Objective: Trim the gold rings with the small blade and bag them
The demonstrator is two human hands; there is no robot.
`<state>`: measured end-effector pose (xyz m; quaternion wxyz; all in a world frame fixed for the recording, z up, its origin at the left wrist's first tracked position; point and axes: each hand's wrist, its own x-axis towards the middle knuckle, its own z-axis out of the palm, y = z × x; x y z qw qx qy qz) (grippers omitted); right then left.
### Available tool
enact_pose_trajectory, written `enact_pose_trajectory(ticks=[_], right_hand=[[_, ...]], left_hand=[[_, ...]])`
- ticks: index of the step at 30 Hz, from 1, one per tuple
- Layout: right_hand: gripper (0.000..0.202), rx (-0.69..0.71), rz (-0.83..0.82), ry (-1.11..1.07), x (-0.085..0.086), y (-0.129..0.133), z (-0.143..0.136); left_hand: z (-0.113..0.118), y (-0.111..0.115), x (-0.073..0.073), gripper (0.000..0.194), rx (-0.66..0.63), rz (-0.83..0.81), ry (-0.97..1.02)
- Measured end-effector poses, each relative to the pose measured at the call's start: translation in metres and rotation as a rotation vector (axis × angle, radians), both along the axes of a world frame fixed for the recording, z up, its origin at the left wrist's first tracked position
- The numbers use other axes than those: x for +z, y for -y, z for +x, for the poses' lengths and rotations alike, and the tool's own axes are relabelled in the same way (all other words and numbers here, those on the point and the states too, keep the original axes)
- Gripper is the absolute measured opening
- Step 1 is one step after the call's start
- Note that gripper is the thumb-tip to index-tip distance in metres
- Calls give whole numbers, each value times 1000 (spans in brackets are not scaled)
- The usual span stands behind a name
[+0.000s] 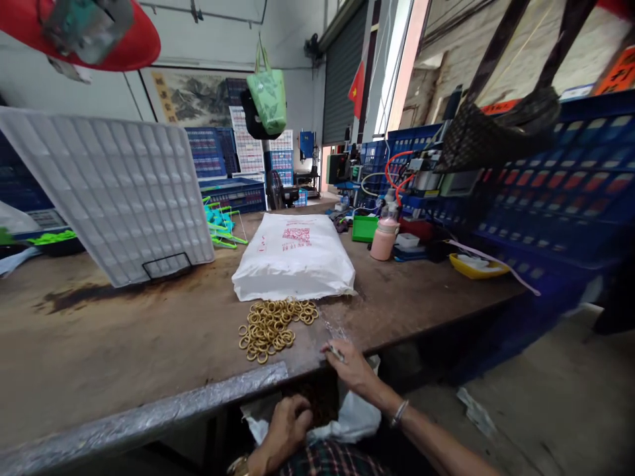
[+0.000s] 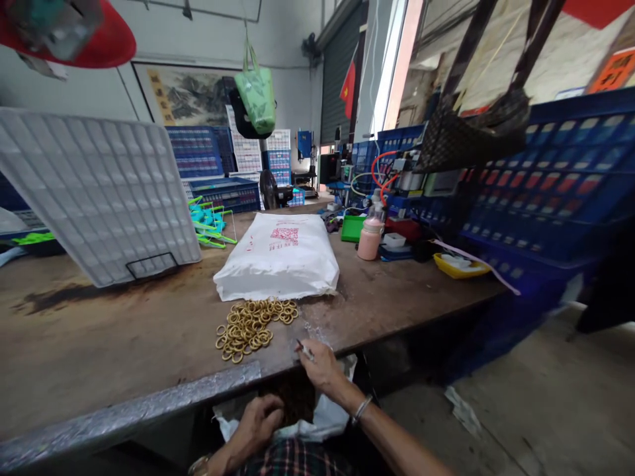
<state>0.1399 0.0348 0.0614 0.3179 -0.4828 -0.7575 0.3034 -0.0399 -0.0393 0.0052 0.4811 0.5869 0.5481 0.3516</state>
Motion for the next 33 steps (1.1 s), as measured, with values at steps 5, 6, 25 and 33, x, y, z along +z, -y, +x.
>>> enact_pose_trajectory(ticks=[5,6,25,33], right_hand=[[25,-85,205,251,-4,-56,0],[26,-95,208,288,-7,-66,-2],[26,-51,137,500,-26,-159,-40],[32,29,119,550,-12,-145,-37]], left_hand=[[-9,11,12,19,-41,285,-102],[-12,11,17,21,18,338,-102],[-119,-170,34,45,302,482,-538],[-111,-172,35,35,139,514,-543]])
